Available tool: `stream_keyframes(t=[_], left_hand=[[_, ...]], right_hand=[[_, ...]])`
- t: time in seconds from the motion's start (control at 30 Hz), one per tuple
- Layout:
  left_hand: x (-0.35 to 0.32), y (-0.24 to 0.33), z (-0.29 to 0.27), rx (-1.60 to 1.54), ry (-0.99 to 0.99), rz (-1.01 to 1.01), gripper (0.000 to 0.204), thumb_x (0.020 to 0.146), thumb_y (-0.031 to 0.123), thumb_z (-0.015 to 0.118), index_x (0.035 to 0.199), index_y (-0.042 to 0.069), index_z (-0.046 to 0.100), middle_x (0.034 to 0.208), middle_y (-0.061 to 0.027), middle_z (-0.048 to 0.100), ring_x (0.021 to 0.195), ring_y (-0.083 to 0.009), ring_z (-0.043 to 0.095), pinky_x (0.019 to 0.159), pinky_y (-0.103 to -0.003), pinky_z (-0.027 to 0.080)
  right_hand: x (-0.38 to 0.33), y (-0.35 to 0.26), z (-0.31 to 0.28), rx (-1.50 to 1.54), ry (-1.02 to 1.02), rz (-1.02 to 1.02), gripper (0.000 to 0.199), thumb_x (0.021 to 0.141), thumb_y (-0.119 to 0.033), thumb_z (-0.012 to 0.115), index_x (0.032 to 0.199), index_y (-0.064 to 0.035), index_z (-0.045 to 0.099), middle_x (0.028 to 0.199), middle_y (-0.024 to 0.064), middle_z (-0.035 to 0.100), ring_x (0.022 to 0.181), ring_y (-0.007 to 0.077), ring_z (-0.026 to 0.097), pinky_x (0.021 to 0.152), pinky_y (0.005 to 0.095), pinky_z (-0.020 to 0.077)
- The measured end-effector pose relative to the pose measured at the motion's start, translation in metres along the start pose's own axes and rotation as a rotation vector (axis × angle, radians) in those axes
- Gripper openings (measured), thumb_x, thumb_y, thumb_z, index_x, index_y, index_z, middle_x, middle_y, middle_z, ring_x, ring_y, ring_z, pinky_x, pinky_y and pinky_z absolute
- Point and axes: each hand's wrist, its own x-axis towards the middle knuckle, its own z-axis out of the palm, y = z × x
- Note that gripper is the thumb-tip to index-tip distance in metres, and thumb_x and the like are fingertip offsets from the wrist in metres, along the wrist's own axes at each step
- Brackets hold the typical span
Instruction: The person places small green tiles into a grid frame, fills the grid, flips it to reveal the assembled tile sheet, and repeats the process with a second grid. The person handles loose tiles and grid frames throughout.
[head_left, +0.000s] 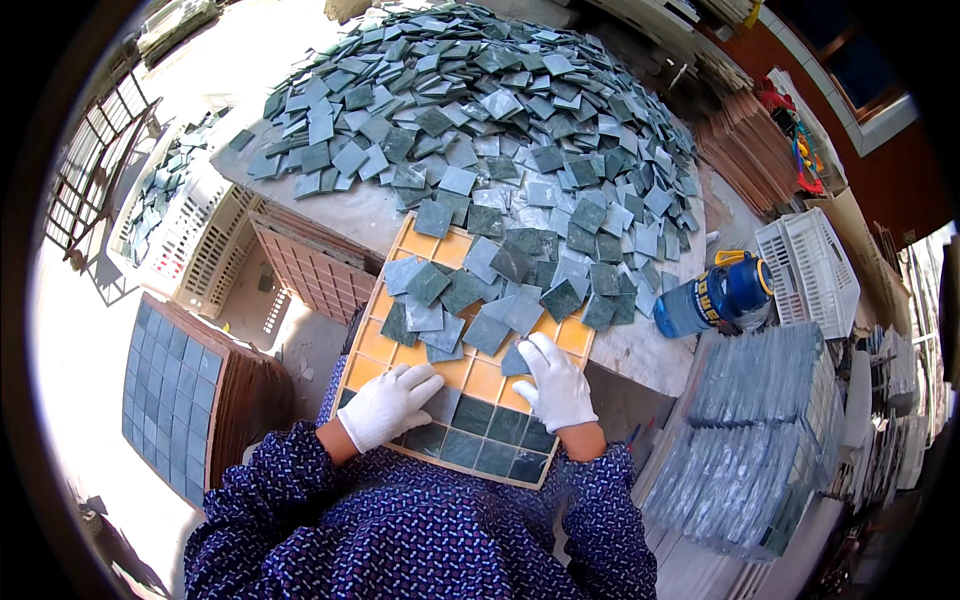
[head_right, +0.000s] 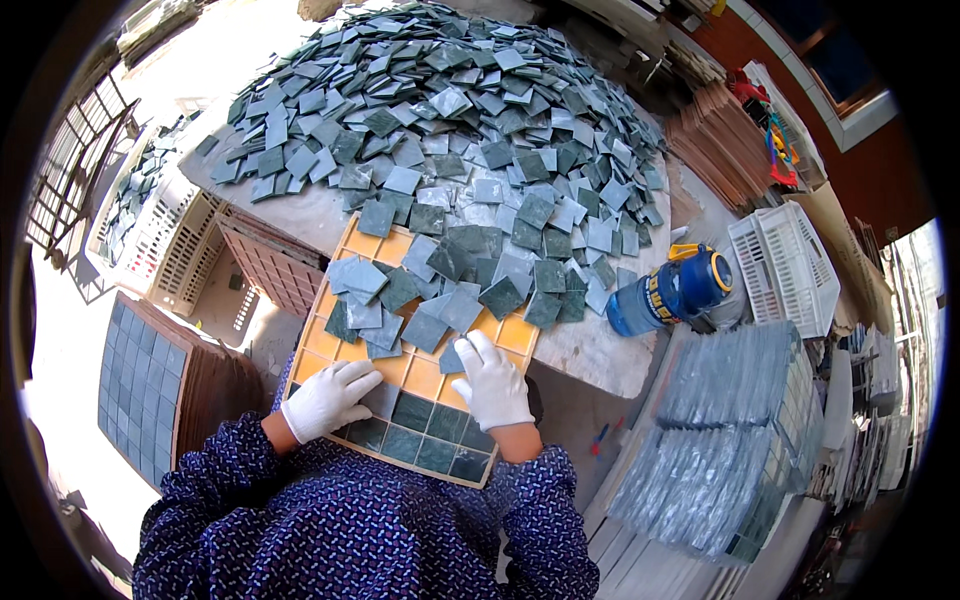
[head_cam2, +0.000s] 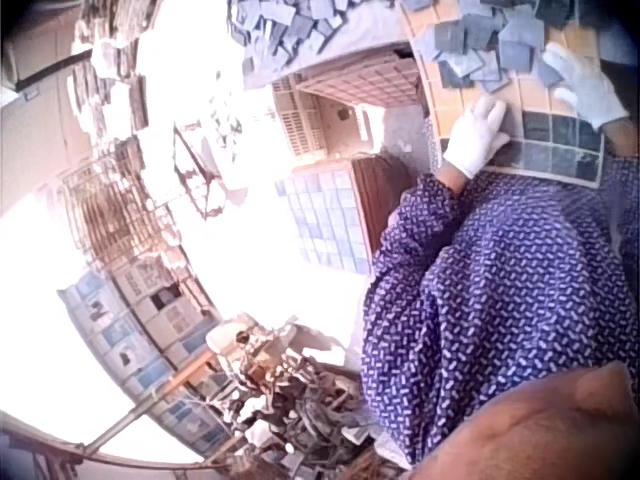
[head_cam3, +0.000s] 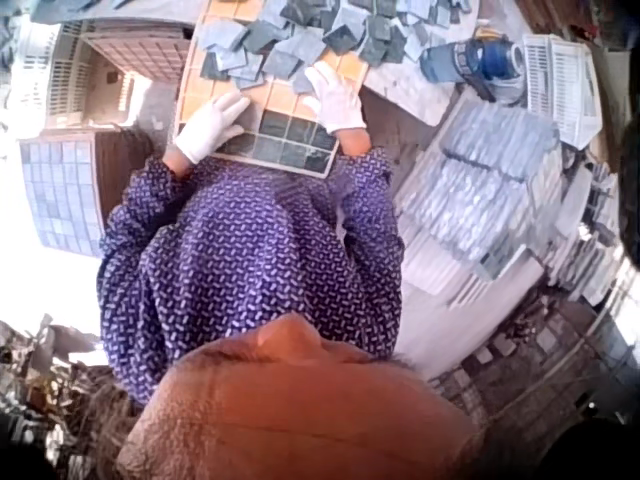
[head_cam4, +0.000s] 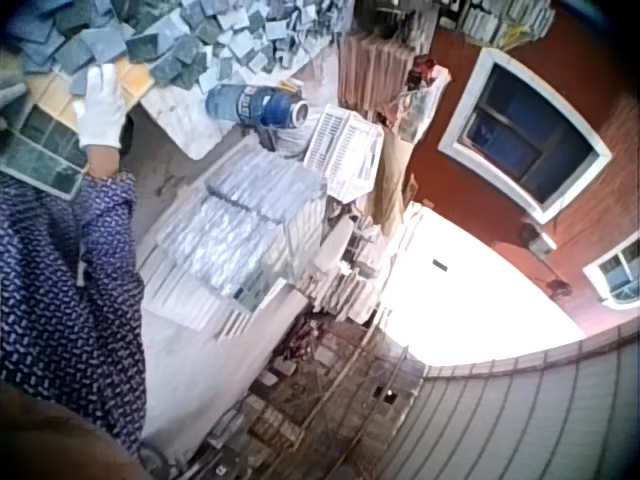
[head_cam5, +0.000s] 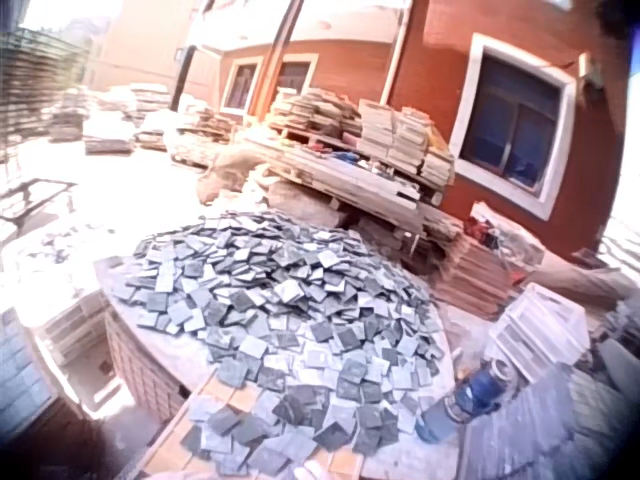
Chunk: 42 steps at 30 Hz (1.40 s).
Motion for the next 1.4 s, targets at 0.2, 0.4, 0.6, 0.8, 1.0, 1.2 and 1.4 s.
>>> stream_keyframes(t=[0.2,0.4,0.6,0.8,1.0,1.2,1.4], left_hand=[[0.001,-0.005,0.006,0.064,-0.016,0.032,0.036,0.076,0.018,0.064,0.109,0.006,0.053,0.105,-0.0118,0.054,0.093,-0.0289,0.058,0.080,-0.038,0.049],[-0.017,-0.007,-0.010,0.080,0.023,0.224,0.029,0.078,0.019,0.062,0.105,0.011,0.055,0.104,-0.0094,0.056,0.090,-0.0259,0.059,0.076,-0.035,0.049],[-0.045,0.004,0.009,-0.001,0.080,0.199,0.030,0.079,0.030,0.068,0.101,0.012,0.057,0.109,-0.0079,0.055,0.092,-0.0249,0.058,0.078,-0.037,0.047],[-0.032,0.006,0.019,0.033,0.160,0.006,0.028,0.077,0.025,0.068,0.099,0.013,0.058,0.106,-0.0071,0.056,0.094,-0.0255,0.057,0.078,-0.037,0.047],[-0.015,0.002,0.025,-0.063,0.173,-0.029,0.023,0.076,0.023,0.068,0.091,0.011,0.057,0.104,-0.0080,0.055,0.095,-0.0275,0.056,0.079,-0.038,0.048],[-0.017,0.006,-0.005,-0.432,0.242,-0.107,0.046,0.087,0.033,0.065,0.122,0.004,0.055,0.107,-0.0112,0.061,0.097,-0.0229,0.060,0.082,-0.033,0.049],[-0.051,-0.033,-0.033,-1.361,0.109,-0.707,0.022,0.093,0.020,0.059,0.103,0.000,0.058,0.080,-0.0034,0.062,0.062,-0.0080,0.058,0.055,-0.019,0.048]], right_hand=[[0.008,0.013,0.003,0.049,0.158,-0.082,0.034,0.081,-0.017,0.069,0.112,-0.0066,0.059,0.105,0.0131,0.063,0.092,0.0312,0.063,0.079,0.0397,0.0513],[-0.005,-0.002,-0.009,0.266,0.308,0.041,0.018,0.082,-0.010,0.065,0.100,-0.0057,0.064,0.095,0.0153,0.066,0.084,0.0325,0.065,0.071,0.0399,0.0525],[-0.024,-0.023,-0.008,0.453,0.261,0.178,0.014,0.081,-0.007,0.065,0.095,-0.0018,0.065,0.091,0.0175,0.066,0.081,0.0336,0.065,0.071,0.0371,0.0520],[-0.039,-0.025,-0.005,0.558,0.292,0.281,0.015,0.081,-0.005,0.063,0.095,0.0007,0.065,0.088,0.0172,0.067,0.079,0.0297,0.067,0.070,0.0344,0.0521],[-0.030,-0.041,-0.011,0.804,0.320,0.382,0.015,0.085,-0.005,0.062,0.097,0.0033,0.064,0.084,0.0144,0.067,0.063,0.0175,0.068,0.060,0.0283,0.0519],[-0.001,-0.086,-0.017,0.799,0.034,0.350,0.015,0.086,-0.010,0.063,0.098,-0.0013,0.065,0.086,0.0121,0.069,0.065,0.0193,0.068,0.060,0.0292,0.0519],[0.039,-0.074,0.011,0.343,0.153,0.196,0.033,0.082,-0.021,0.069,0.111,-0.0075,0.059,0.104,0.0136,0.062,0.085,0.0325,0.063,0.076,0.0403,0.0501]])
